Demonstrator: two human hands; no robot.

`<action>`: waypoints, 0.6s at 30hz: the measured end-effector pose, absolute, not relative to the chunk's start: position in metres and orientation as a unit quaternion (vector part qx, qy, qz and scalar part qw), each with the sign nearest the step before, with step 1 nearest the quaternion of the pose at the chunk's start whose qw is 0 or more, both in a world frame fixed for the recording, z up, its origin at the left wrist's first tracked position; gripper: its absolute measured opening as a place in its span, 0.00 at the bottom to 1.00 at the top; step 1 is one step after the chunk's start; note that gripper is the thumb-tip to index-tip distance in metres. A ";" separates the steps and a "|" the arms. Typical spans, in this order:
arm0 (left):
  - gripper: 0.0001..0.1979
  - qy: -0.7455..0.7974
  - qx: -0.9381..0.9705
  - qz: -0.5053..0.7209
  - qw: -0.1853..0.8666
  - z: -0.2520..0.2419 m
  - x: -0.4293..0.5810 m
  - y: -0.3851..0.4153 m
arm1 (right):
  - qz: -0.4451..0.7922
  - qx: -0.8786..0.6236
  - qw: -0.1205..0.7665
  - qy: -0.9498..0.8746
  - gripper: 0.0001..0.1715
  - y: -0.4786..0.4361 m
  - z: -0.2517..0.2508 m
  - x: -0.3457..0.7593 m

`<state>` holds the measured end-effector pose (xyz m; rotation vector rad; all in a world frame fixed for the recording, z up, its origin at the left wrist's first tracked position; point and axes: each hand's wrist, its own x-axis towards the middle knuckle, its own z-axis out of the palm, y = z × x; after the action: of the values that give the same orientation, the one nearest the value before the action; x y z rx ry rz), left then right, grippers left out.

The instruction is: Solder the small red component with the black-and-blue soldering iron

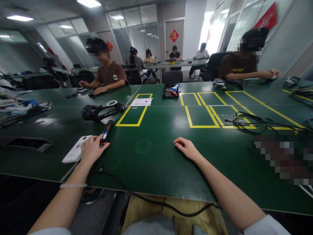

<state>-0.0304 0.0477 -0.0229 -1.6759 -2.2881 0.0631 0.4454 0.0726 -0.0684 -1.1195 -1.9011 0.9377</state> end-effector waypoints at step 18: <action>0.18 -0.575 -0.689 -0.310 -0.314 -0.006 0.162 0.074 | 0.420 -0.422 0.384 -0.706 0.11 0.075 -0.072 0.444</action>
<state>0.1620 0.0743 -0.0057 -2.7429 -2.2887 -1.2356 0.4440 0.0749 -0.0724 -1.0743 -1.7979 1.0710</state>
